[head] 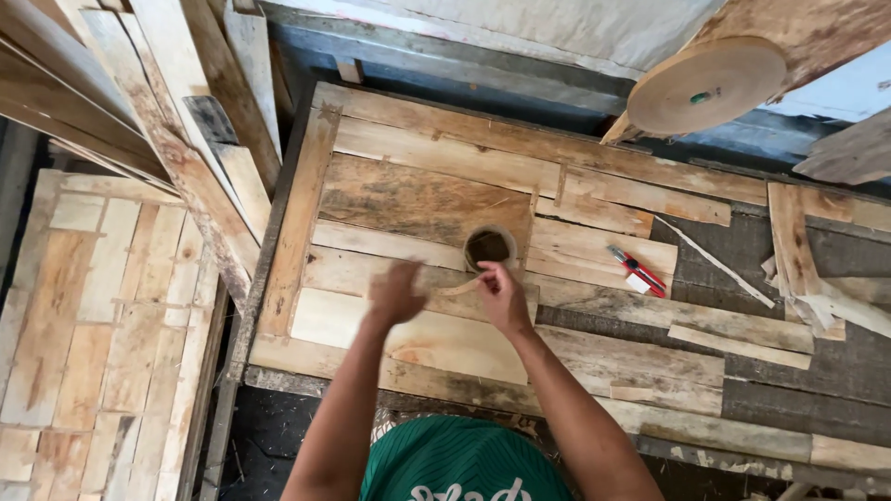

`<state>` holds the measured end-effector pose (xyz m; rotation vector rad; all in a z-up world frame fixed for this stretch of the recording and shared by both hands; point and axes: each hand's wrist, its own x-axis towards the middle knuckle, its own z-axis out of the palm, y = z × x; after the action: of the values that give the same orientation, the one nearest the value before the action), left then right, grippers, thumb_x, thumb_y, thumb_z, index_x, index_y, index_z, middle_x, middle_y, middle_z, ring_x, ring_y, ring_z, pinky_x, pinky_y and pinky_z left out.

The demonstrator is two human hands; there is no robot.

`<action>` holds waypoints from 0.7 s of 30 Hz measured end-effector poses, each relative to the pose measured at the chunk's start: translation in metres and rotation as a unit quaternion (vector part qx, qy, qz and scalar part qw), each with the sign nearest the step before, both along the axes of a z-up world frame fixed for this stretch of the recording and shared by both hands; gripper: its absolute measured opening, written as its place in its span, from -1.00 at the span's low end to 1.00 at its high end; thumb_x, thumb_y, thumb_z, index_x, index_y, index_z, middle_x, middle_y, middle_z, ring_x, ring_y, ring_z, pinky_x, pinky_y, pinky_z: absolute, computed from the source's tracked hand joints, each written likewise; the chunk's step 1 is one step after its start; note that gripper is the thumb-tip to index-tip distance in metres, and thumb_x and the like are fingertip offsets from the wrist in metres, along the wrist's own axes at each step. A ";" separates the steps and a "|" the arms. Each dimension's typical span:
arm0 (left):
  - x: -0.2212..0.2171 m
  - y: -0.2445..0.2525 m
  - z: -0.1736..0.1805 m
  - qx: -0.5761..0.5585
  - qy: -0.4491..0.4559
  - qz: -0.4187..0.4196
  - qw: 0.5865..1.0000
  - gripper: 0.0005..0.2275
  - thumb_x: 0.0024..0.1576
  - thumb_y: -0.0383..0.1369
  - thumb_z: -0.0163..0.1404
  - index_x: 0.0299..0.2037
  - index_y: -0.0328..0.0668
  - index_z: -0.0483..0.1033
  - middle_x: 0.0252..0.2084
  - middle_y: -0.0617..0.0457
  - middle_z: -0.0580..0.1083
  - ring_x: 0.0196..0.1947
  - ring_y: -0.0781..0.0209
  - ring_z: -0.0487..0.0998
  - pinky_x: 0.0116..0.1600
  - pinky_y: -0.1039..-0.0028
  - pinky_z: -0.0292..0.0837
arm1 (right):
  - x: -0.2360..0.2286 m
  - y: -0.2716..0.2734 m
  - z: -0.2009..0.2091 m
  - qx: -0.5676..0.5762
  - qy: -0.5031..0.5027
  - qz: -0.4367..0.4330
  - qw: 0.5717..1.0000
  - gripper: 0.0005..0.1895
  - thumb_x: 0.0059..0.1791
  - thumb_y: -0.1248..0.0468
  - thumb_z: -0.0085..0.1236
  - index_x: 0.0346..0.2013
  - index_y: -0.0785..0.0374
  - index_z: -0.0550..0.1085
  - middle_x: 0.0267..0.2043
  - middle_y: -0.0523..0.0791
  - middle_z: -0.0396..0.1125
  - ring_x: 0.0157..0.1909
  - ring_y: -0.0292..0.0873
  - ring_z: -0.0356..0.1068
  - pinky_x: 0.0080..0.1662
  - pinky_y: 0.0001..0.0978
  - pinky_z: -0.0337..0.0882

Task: Measuring a circular hole and fitting thin wooden strips onto a wooden assembly on a workbench.

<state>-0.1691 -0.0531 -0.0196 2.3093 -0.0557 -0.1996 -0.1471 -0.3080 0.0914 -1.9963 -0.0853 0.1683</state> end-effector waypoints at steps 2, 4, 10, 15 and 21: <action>0.004 -0.037 0.058 -0.031 -0.033 -0.014 0.999 -0.46 0.07 -0.25 0.16 0.30 -0.06 0.38 0.30 -0.17 0.39 0.36 -0.17 0.31 0.37 0.08 0.26 | -0.001 0.000 0.002 0.023 0.014 0.025 0.999 -0.65 0.01 0.39 0.20 0.10 0.25 0.46 -0.28 -0.18 0.45 -0.29 -0.35 0.41 -0.23 -0.47 0.45; 0.006 -0.066 0.083 -0.063 -0.067 -0.029 0.995 -0.53 0.10 -0.22 0.17 0.23 -0.11 0.45 0.19 -0.22 0.49 0.27 -0.22 0.41 0.27 0.10 0.33 | -0.001 -0.003 0.001 0.046 0.027 0.049 0.997 -0.64 0.01 0.39 0.20 0.11 0.26 0.45 -0.26 -0.17 0.44 -0.27 -0.35 0.40 -0.22 -0.47 0.44; 0.005 -0.096 0.060 -0.218 0.131 0.049 0.966 -0.69 0.23 -0.12 0.02 -0.12 -0.23 0.56 -0.45 -0.08 0.61 -0.39 0.03 0.70 -0.26 0.27 0.56 | 0.015 -0.020 -0.011 -0.006 -0.013 -0.026 1.000 -0.67 0.01 0.40 0.20 0.09 0.25 0.48 -0.27 -0.14 0.49 -0.28 -0.30 0.45 -0.20 -0.45 0.47; 0.013 -0.102 0.053 -0.171 0.115 0.083 0.975 -0.68 0.20 -0.12 0.09 -0.30 -0.29 0.56 -0.53 -0.07 0.55 -0.52 0.09 0.58 -0.36 0.28 0.45 | 0.034 -0.028 -0.009 0.000 0.020 -0.052 0.998 -0.63 -0.01 0.39 0.21 0.10 0.29 0.45 -0.26 -0.14 0.49 -0.29 -0.30 0.46 -0.20 -0.44 0.48; 0.034 -0.109 0.051 -0.191 0.159 0.143 0.958 -0.67 0.19 -0.15 0.08 -0.38 -0.34 0.56 -0.55 -0.06 0.55 -0.53 0.09 0.61 -0.37 0.31 0.48 | 0.058 -0.019 -0.010 -0.061 -0.024 -0.048 0.997 -0.62 -0.01 0.35 0.26 0.09 0.30 0.44 -0.20 -0.09 0.49 -0.22 -0.19 0.49 -0.17 -0.36 0.49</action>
<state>-0.1347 -0.1619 0.0314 1.8500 0.3699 -0.3745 -0.0893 -0.3270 0.0815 -2.1214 -0.0102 0.0653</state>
